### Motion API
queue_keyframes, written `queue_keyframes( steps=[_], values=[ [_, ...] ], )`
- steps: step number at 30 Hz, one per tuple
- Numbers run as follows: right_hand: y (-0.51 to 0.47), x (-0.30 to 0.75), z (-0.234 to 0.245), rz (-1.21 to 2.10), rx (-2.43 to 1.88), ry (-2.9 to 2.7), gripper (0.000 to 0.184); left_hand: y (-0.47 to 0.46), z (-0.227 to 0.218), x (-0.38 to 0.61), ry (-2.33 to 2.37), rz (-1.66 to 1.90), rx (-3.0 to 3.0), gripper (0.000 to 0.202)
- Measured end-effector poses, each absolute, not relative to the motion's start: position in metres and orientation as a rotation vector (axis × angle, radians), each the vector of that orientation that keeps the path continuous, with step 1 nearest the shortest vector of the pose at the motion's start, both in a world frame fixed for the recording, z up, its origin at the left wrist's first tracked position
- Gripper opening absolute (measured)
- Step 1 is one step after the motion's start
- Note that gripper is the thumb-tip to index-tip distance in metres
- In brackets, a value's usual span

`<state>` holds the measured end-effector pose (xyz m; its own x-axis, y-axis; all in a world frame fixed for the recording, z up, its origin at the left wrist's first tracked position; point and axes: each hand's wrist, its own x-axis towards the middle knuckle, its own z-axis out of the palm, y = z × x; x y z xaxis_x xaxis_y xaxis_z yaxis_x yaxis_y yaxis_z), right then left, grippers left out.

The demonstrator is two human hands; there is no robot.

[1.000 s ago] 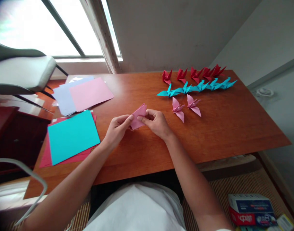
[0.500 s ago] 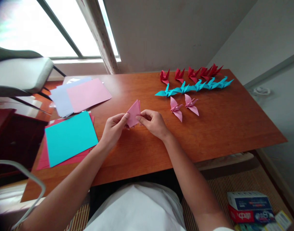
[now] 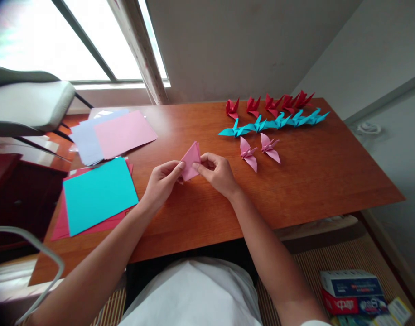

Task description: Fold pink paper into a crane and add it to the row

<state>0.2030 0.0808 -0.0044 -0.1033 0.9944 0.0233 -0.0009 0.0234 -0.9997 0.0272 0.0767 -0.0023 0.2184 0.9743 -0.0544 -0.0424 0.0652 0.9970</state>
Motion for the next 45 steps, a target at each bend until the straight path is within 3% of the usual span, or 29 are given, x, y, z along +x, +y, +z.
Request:
queue_keyframes(
  steps=[16,33,45],
  values=[
    [0.079,0.203,-0.002,1.277,-1.108,-1.241,0.035,0.078,-0.009,0.028,1.060,1.136,1.183,0.020],
    [0.079,0.205,-0.011,1.354,-1.053,-1.333,0.047,0.075,-0.007,0.026,1.021,1.001,1.212,0.043],
    [0.079,0.206,-0.011,1.397,-1.002,-1.307,0.047,0.073,-0.001,0.026,0.967,0.957,1.193,0.047]
  ],
)
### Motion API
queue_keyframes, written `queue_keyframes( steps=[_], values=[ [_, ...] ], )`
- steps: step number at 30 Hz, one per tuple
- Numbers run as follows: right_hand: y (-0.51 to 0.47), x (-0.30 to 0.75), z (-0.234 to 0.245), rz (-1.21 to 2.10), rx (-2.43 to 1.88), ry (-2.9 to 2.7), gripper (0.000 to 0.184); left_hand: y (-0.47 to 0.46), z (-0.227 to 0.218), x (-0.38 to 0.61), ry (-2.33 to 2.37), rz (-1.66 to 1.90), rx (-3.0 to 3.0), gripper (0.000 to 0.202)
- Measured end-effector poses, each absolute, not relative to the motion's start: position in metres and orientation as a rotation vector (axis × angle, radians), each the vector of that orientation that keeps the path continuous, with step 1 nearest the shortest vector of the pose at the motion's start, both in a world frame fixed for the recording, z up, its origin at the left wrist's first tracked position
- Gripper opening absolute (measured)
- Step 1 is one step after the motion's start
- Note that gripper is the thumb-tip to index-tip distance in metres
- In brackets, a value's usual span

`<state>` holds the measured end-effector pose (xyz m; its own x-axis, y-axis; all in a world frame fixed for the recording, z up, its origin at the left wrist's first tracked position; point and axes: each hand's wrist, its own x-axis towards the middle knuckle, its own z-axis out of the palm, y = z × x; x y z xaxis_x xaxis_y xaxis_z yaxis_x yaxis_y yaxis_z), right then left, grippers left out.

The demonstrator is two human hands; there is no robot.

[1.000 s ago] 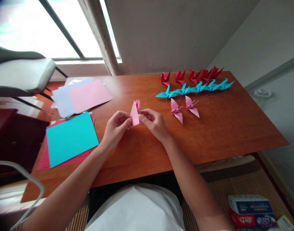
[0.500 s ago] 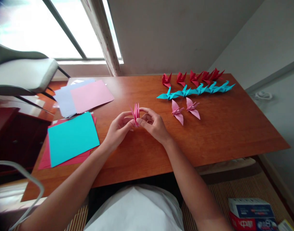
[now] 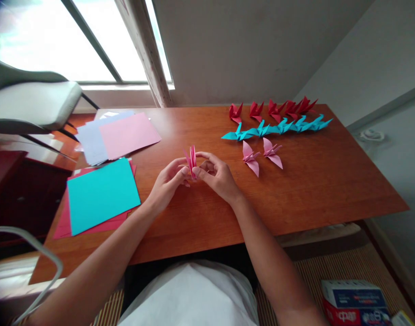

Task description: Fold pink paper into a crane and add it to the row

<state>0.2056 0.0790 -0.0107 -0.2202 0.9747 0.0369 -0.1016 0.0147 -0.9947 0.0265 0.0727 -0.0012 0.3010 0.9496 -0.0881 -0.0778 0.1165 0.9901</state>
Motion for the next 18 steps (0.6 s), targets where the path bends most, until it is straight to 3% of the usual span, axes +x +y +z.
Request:
queue_keyframes(
  steps=[18],
  values=[
    [0.0793,0.2057,-0.0132,1.389,-1.013,-1.321,0.048,0.0737,-0.0010,0.0278,0.950,0.967,1.172,0.047]
  ],
)
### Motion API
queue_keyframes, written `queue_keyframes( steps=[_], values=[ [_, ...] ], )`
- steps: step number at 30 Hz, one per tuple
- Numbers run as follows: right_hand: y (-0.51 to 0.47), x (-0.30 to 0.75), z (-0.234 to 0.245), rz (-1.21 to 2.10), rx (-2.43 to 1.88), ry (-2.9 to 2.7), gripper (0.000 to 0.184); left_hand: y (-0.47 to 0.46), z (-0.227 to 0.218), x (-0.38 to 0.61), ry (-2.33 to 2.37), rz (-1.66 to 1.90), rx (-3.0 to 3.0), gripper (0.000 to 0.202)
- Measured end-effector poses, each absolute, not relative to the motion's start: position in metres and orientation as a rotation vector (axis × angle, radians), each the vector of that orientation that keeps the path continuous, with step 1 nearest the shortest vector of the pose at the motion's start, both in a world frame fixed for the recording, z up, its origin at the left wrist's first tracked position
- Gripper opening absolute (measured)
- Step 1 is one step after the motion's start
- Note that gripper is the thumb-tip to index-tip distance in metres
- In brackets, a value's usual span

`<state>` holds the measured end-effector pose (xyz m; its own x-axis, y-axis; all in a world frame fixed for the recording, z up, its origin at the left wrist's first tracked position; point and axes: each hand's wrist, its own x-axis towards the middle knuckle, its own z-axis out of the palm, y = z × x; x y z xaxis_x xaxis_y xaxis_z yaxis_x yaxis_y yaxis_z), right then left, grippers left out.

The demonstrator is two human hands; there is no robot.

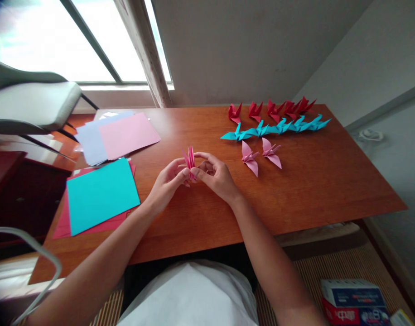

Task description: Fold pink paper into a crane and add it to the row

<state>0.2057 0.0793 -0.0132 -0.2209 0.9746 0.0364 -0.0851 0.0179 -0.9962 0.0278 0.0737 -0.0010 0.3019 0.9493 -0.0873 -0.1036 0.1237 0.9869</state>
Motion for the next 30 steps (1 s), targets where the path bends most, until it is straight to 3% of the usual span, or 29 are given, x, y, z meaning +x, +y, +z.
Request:
queue_keyframes(
  steps=[30],
  values=[
    [0.0798,0.2052,-0.0122,1.370,-1.043,-1.336,0.048,0.0741,-0.0018,0.0281,0.957,0.967,1.203,0.047]
  ],
)
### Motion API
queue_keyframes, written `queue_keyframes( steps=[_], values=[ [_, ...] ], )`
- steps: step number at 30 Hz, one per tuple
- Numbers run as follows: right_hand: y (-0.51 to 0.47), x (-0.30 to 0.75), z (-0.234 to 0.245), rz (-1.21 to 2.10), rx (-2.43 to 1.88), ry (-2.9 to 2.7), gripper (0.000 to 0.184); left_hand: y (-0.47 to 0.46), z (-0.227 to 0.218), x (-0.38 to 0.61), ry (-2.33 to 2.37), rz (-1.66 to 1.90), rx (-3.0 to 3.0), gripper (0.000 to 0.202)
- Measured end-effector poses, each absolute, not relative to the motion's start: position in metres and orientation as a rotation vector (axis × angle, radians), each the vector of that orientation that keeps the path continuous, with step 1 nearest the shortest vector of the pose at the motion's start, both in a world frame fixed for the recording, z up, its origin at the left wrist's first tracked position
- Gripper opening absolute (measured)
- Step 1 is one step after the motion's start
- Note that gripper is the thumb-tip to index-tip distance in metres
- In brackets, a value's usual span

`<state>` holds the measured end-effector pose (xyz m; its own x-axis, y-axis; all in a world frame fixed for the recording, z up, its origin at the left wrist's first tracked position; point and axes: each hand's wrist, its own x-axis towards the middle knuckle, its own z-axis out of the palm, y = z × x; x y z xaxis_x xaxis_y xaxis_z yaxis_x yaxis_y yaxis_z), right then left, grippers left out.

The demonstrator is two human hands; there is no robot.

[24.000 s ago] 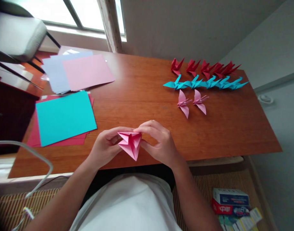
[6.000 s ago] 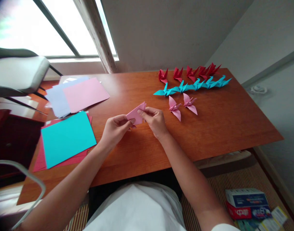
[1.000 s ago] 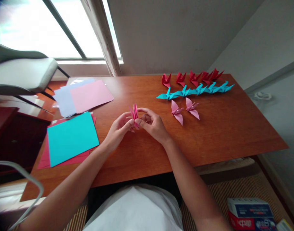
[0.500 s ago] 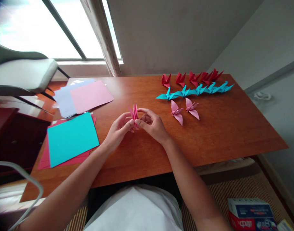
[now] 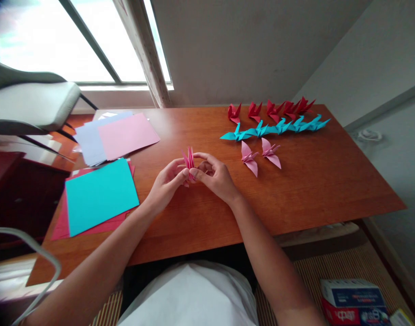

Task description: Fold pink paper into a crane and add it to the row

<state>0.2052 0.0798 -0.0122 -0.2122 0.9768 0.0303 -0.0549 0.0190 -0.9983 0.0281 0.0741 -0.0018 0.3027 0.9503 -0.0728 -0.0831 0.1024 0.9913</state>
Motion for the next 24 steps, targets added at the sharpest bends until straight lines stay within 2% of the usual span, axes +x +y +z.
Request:
queue_keyframes(
  steps=[24],
  values=[
    [0.0789,0.2053,-0.0107,1.366,-1.056,-1.334,0.048,0.0741,-0.0003,0.0288,0.960,0.976,1.183,0.046]
  ],
)
